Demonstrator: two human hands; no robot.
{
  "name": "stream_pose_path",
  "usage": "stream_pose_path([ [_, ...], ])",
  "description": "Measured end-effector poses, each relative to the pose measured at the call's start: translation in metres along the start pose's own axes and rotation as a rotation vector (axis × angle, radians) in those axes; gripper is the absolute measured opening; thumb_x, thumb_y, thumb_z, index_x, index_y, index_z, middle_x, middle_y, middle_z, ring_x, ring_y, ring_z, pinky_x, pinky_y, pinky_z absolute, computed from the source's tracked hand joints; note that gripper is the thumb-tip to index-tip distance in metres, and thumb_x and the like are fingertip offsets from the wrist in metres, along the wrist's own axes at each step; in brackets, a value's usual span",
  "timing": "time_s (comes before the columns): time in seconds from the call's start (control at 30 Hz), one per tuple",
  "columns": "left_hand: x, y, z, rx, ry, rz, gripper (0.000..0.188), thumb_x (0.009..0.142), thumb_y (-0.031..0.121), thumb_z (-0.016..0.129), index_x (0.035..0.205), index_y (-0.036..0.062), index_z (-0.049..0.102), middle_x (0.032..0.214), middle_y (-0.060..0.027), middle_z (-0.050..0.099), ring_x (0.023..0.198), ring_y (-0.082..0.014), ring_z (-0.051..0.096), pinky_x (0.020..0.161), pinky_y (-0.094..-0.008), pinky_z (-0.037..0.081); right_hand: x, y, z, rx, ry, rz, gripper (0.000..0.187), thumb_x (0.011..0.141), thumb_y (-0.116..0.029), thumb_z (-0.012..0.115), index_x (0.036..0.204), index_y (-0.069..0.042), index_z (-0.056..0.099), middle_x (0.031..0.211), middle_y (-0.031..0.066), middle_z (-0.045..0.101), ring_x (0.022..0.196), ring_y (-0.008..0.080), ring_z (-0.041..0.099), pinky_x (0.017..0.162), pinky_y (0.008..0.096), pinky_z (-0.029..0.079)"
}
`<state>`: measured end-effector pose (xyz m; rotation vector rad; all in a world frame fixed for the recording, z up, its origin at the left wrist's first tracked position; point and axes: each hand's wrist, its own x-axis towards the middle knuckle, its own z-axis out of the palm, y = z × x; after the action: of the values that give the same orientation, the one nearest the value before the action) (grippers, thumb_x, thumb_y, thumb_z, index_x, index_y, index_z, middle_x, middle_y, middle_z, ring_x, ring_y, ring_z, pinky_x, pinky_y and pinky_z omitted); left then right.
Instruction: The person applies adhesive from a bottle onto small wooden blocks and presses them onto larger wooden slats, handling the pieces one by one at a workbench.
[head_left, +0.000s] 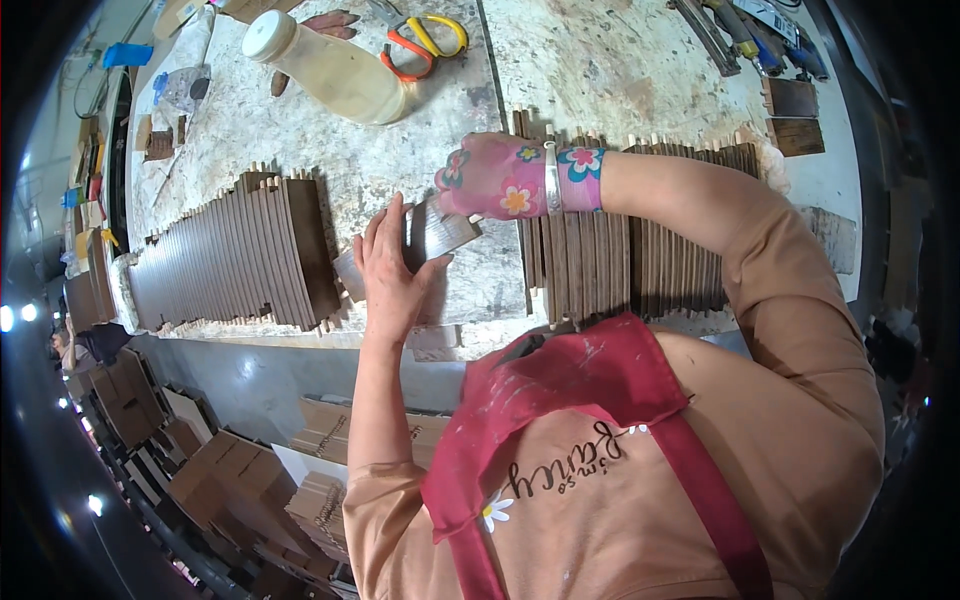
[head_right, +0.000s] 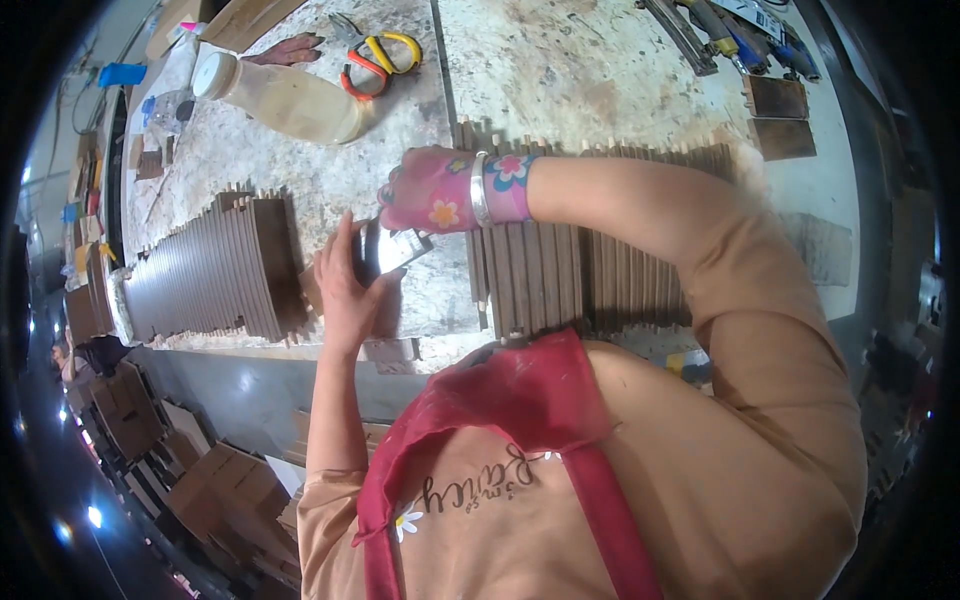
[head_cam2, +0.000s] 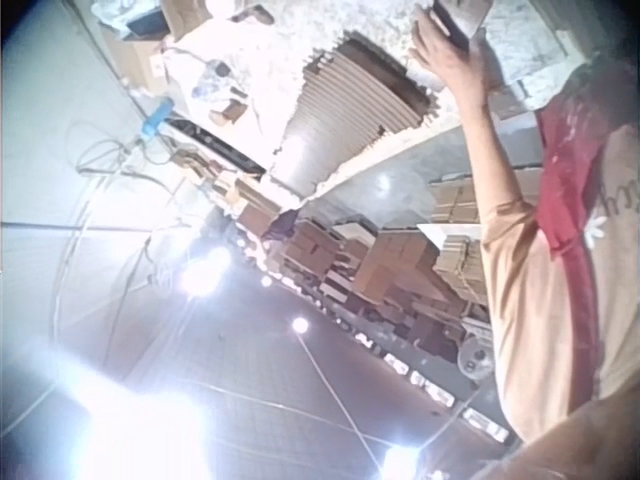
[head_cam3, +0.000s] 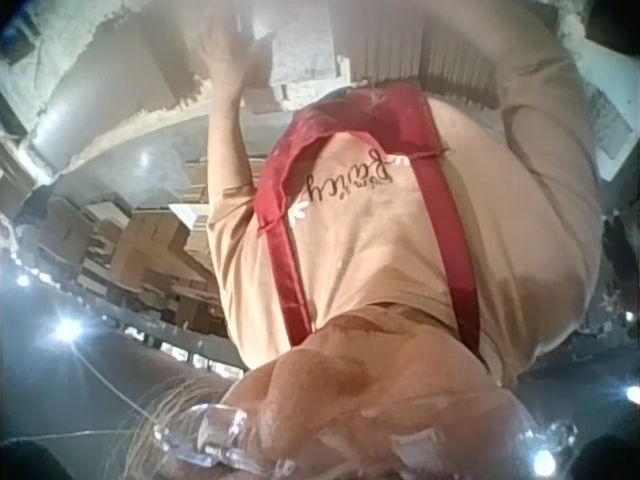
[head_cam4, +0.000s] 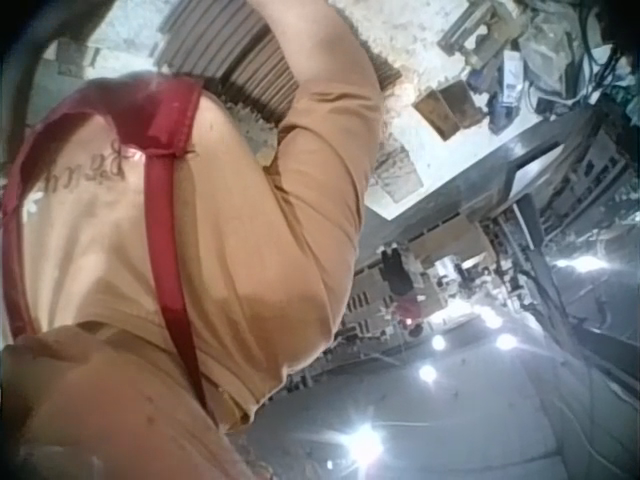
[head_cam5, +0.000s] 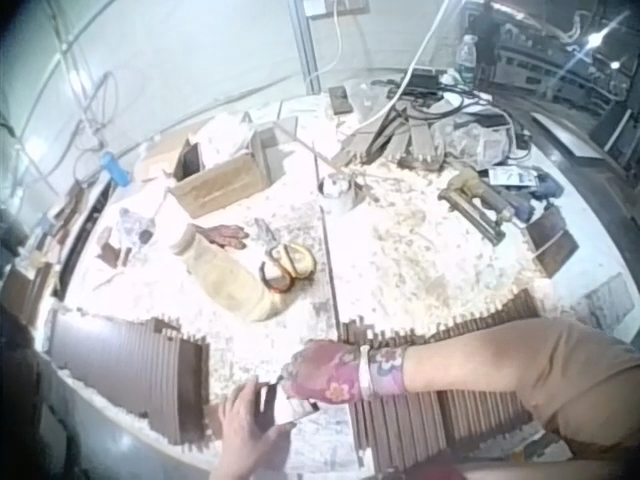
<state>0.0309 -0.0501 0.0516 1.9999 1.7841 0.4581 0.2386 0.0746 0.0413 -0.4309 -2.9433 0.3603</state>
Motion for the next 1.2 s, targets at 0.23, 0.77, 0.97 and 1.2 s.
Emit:
stream_pose_path([
  [0.23,0.002,-0.001,-0.001,-0.029,-0.002,-0.016,0.101,0.064,0.017,0.086,0.150,0.0112,0.033,0.132,-0.0076,0.056,0.130,-0.0264,0.046,0.113,-0.0526,0.021,0.003,-0.018,-0.001,-0.054,0.044,-0.040,0.016,0.081,-0.018,0.061,0.087,-0.004,0.068,0.081,0.0131,0.068,0.074,0.0325,0.068,0.067,0.0403,0.056],
  [0.77,0.001,-0.004,0.001,-0.017,-0.006,-0.038,0.097,0.065,0.018,0.084,0.148,0.0121,0.035,0.132,-0.0072,0.055,0.130,-0.0258,0.045,0.115,-0.0489,0.019,0.014,-0.007,-0.005,-0.237,-0.062,-0.067,0.010,0.080,-0.019,0.061,0.084,-0.010,0.062,0.086,0.0061,0.064,0.083,0.0226,0.066,0.073,0.0356,0.051],
  [0.97,0.003,0.000,0.000,0.025,0.072,0.042,0.098,0.062,0.014,0.085,0.147,0.0081,0.037,0.124,-0.0110,0.059,0.118,-0.0301,0.052,0.107,-0.0442,0.030,0.011,-0.018,-0.013,-0.248,-0.170,-0.077,0.009,0.079,-0.018,0.062,0.082,-0.010,0.062,0.084,0.0053,0.062,0.080,0.0225,0.065,0.074,0.0354,0.051],
  [1.2,0.000,-0.002,0.003,0.021,0.055,0.012,0.097,0.065,0.018,0.085,0.148,0.0107,0.036,0.128,-0.0103,0.057,0.124,-0.0293,0.049,0.112,-0.0480,0.025,0.006,-0.013,-0.013,-0.164,-0.189,-0.147,0.014,0.077,-0.020,0.062,0.088,-0.011,0.058,0.089,0.0046,0.059,0.081,0.0205,0.062,0.070,0.0354,0.050],
])
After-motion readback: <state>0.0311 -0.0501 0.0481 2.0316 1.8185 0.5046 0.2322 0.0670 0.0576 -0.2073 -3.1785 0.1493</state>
